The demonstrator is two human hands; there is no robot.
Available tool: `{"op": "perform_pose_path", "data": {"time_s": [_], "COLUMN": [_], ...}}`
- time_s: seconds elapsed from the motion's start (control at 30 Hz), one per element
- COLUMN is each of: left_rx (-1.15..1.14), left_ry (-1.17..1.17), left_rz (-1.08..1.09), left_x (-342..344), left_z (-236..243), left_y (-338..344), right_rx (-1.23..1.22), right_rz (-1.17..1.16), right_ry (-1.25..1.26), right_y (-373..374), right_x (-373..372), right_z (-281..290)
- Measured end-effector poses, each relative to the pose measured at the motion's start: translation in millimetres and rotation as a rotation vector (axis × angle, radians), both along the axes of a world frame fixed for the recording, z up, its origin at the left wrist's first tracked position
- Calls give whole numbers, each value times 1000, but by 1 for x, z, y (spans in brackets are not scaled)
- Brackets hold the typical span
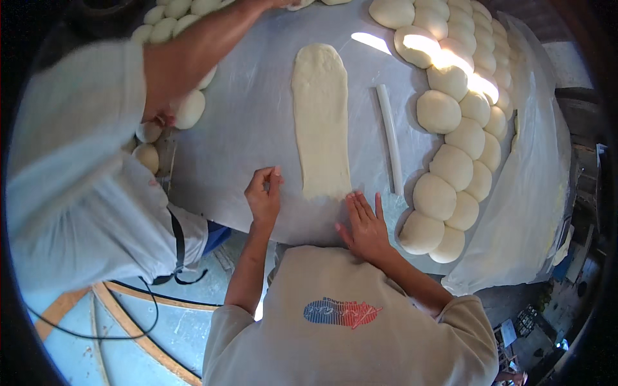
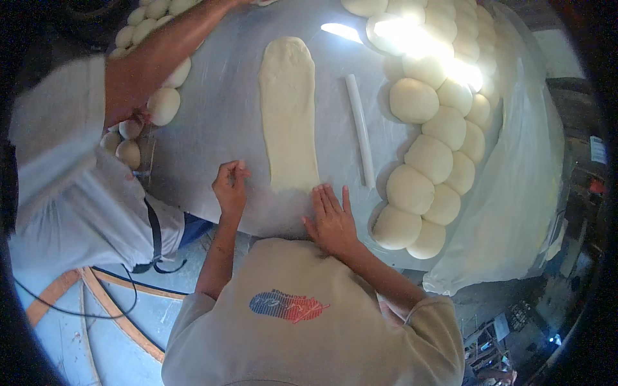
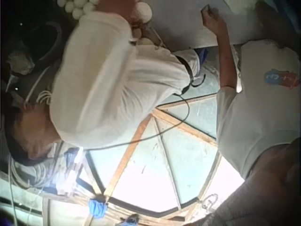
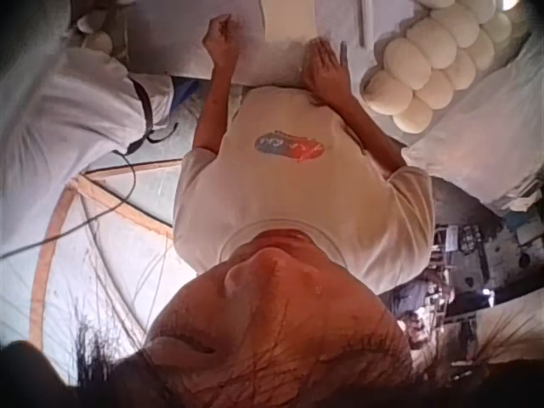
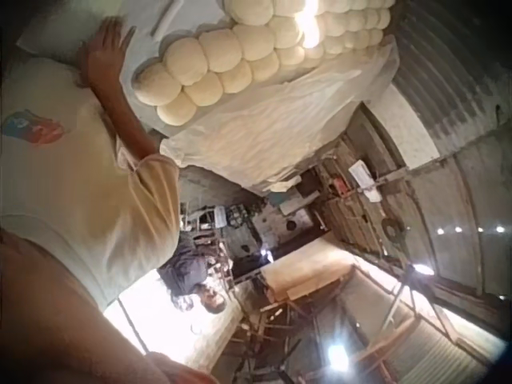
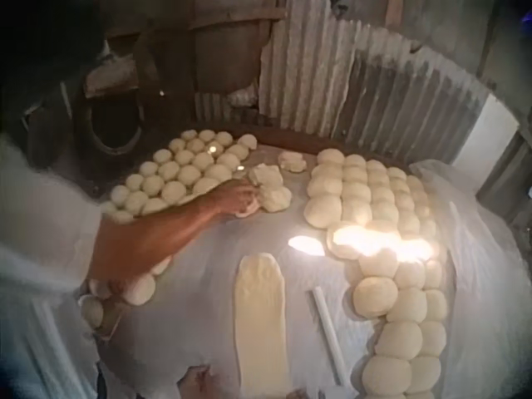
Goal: The person prepares dough by rolling it flat with a rolling pin and then rolling it into a cylindrical shape by hand.
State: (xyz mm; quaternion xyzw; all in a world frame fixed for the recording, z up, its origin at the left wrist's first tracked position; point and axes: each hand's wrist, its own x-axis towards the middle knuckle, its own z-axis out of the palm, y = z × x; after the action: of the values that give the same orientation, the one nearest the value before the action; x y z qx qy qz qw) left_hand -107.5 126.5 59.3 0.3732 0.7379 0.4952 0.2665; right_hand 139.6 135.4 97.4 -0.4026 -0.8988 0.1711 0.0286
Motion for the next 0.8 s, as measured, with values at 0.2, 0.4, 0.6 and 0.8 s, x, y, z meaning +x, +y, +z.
{"op": "perform_pose_path", "data": {"time_s": [0.2, 0.4, 0.6, 0.8], "left_rx": [211, 299, -40, -171], "left_ry": [334, 519, 857, 845], "left_rz": [-148, -226, -237, -350], "left_x": [-24, -35, -43, -39], "left_z": [-20, -36, -60, -35], "left_y": [146, 297, 346, 366], "right_rx": [-121, -217, -131, 335], "right_rz": [220, 287, 247, -168], "right_ry": [8, 51, 403, 576], "right_y": [25, 76, 213, 394], "right_x": [17, 3, -58, -135], "right_z": [-20, -29, -15, -78]}}
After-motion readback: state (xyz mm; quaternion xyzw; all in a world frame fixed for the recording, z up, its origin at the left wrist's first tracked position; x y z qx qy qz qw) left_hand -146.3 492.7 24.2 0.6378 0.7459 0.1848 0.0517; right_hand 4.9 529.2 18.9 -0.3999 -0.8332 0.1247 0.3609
